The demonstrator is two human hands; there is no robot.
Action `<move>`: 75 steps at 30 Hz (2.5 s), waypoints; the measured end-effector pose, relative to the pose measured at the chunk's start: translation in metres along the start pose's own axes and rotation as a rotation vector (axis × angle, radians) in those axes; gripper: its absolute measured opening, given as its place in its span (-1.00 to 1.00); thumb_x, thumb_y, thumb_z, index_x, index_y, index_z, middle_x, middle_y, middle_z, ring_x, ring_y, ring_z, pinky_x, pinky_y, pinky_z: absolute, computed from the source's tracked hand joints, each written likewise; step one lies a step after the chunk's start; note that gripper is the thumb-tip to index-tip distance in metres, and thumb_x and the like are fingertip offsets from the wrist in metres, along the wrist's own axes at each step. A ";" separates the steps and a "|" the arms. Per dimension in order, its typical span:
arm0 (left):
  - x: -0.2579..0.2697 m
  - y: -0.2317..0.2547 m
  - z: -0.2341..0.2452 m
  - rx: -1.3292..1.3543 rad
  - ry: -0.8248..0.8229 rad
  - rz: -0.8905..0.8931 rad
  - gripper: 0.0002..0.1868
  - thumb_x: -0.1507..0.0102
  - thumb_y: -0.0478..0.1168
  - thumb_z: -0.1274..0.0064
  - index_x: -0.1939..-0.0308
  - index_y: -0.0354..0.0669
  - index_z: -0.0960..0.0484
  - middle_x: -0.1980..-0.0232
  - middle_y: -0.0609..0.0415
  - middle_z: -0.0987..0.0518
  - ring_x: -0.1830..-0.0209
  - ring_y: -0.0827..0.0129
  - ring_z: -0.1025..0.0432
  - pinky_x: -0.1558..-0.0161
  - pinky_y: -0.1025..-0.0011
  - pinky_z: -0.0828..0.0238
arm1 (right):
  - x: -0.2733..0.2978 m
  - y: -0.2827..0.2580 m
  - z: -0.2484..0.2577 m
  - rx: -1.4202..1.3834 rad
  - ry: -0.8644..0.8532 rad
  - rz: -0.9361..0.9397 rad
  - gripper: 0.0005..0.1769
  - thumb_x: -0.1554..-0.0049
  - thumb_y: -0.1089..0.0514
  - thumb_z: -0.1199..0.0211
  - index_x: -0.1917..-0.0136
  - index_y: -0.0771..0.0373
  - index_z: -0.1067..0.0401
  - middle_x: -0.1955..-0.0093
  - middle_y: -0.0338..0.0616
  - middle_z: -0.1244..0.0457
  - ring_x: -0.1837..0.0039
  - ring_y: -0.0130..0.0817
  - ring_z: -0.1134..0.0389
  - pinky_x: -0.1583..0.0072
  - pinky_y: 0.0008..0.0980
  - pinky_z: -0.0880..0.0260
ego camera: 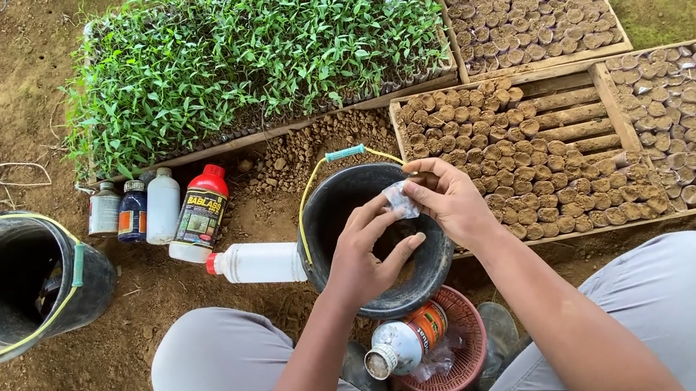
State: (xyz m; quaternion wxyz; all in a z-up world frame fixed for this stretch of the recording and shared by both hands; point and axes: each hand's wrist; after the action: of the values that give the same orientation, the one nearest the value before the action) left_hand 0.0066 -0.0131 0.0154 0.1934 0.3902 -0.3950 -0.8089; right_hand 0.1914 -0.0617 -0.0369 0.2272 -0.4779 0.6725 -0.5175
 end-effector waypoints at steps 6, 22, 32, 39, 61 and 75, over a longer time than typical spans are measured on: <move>-0.003 0.012 0.005 -0.060 -0.047 0.023 -0.59 -0.20 -0.09 -0.33 0.01 -0.31 -0.66 -0.21 -0.28 -0.51 -0.24 -0.19 -0.40 -0.09 -0.02 -0.49 | -0.006 0.008 0.009 0.028 0.065 0.038 -0.65 -0.18 0.32 -0.34 -0.24 0.30 -0.41 0.06 -0.09 -0.40 0.11 -0.46 -0.45 0.05 -0.52 -0.57; 0.005 0.000 0.007 -0.221 -0.094 -0.070 -0.47 -0.17 -0.08 -0.35 -0.11 -0.29 -0.60 -0.30 -0.29 -0.46 -0.34 -0.23 -0.31 -0.32 -0.08 -0.31 | -0.005 0.010 0.002 0.036 0.039 -0.012 -0.70 -0.19 0.32 -0.32 -0.20 0.27 -0.42 0.12 -0.17 -0.39 0.14 -0.47 -0.45 0.06 -0.51 -0.56; 0.007 -0.024 0.024 -0.520 -0.201 0.082 -0.45 -0.23 0.07 -0.23 -0.15 -0.22 -0.59 -0.39 -0.17 -0.41 -0.39 -0.08 -0.29 -0.13 0.03 -0.47 | -0.019 0.041 0.010 0.274 0.023 -0.088 -0.78 -0.27 0.25 -0.21 -0.20 0.26 -0.43 0.05 -0.08 -0.42 0.11 -0.39 -0.48 0.05 -0.49 -0.56; 0.017 -0.081 0.026 -0.745 -0.397 0.363 -0.41 -0.29 0.03 -0.12 -0.33 -0.15 -0.46 -0.52 -0.13 -0.18 -0.40 -0.02 -0.20 -0.05 0.00 -0.51 | -0.057 0.150 0.022 1.093 -0.256 -0.291 -0.59 -0.27 0.14 -0.15 -0.39 0.08 -0.43 -0.29 -0.06 -0.37 -0.33 -0.19 -0.40 -0.25 -0.24 -0.51; 0.018 -0.123 0.021 -0.780 -0.512 0.439 -0.42 -0.25 -0.16 -0.06 -0.37 -0.09 -0.39 -0.58 -0.11 -0.04 -0.46 -0.10 -0.09 -0.07 -0.02 -0.46 | -0.054 0.221 -0.046 1.405 -0.530 -0.329 -0.55 -0.17 0.13 -0.02 -0.16 0.49 -0.50 -0.05 0.29 -0.41 -0.13 0.17 -0.44 -0.12 0.00 -0.49; 0.037 -0.118 0.013 -0.834 -0.586 0.460 -0.46 -0.29 -0.08 -0.10 -0.32 -0.14 -0.41 -0.56 -0.12 -0.06 -0.43 -0.09 -0.16 -0.11 -0.06 -0.45 | -0.006 0.176 0.015 1.517 -0.636 -0.271 -0.53 -0.07 0.23 -0.30 -0.27 0.13 -0.49 -0.19 0.03 -0.35 -0.25 0.07 -0.41 -0.25 -0.08 -0.49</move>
State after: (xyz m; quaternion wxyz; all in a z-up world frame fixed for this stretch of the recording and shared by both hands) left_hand -0.0273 0.0422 -0.0908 0.3850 -0.0567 -0.1536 -0.9083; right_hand 0.1346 -0.0624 -0.2041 0.6026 -0.3952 -0.0184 -0.6931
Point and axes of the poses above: each hand's wrist, its own x-axis away from the middle knuckle, its own z-axis out of the back of the hand, y = z × x
